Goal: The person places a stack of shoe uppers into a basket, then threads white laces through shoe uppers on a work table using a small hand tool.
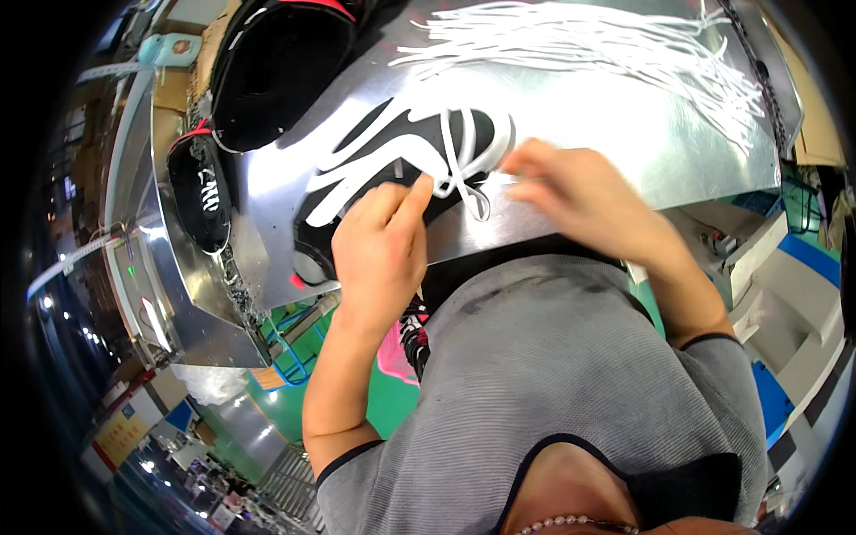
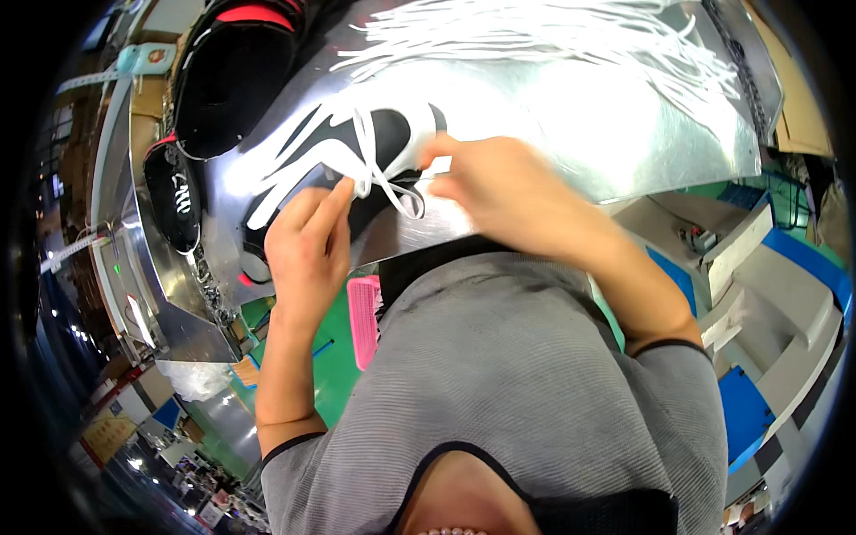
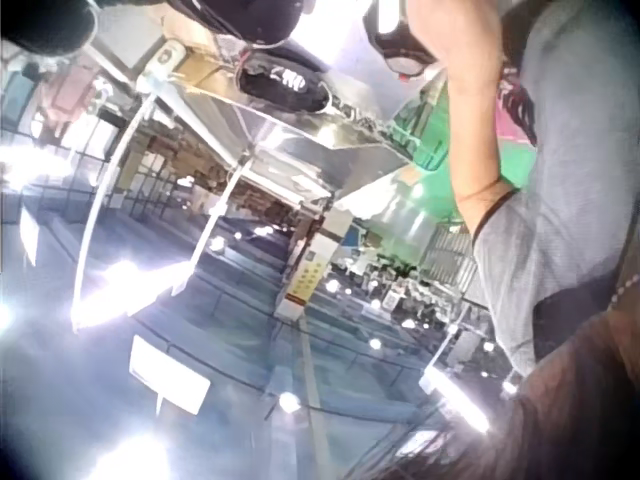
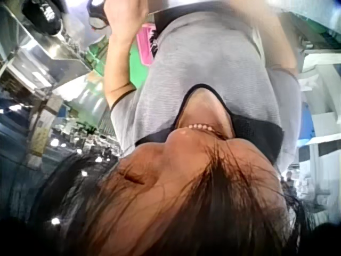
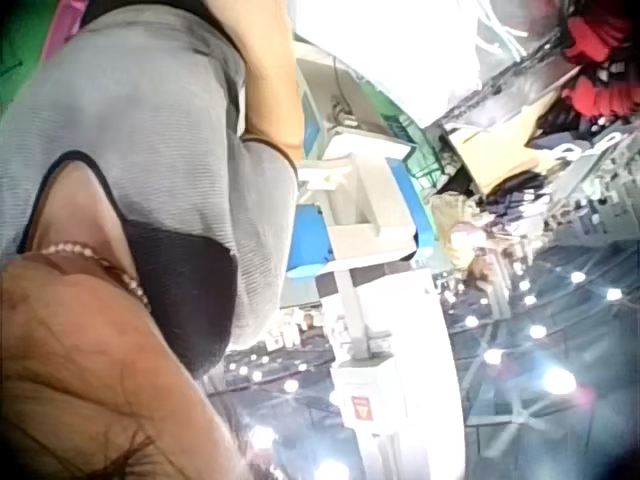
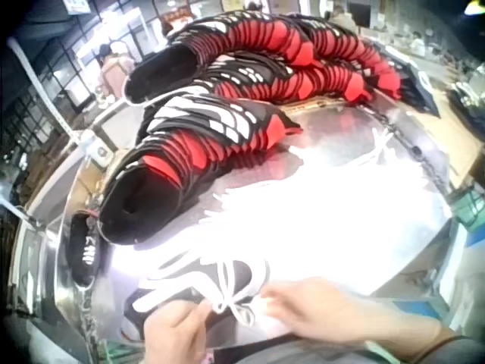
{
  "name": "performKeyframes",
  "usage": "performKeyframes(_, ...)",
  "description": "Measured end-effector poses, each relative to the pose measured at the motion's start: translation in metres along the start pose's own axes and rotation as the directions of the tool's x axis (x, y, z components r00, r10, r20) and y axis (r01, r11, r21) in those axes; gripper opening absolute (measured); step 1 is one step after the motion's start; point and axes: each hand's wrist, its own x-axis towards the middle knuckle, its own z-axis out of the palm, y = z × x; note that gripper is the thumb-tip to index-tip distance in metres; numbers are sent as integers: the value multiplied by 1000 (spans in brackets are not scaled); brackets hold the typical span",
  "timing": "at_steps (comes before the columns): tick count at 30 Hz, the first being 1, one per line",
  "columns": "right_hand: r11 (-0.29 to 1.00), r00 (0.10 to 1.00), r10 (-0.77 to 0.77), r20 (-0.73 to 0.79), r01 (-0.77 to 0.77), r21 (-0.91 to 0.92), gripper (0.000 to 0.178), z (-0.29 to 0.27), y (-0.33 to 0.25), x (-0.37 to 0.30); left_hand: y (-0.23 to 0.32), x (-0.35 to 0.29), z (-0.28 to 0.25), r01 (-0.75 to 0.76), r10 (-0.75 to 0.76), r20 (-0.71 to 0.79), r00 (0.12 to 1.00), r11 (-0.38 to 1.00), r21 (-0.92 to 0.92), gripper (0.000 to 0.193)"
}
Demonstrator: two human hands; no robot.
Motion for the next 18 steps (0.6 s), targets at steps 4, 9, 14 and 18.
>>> performKeyframes(4, 924, 940, 243, -239, -149, 353, 26, -46, 25, 7, 1, -13, -5, -174, 174, 1, 985, 985, 16, 34)
performKeyframes(9, 912, 980, 105, -168, -27, 408, 59, 5, 6, 39, -4, -4, -8, 209, -181, 113, 977, 916, -342, 28)
performKeyframes(14, 956, 960, 22, -279, 61, 287, 59, 19, 2, 40, -22, 19, -26, 897, -408, 799, 442, 222, -383, 44)
performKeyframes(18, 961, 953, -6, -303, 89, 262, 58, 27, 3, 40, -41, 22, -11, 873, -354, 803, 480, 282, -398, 31)
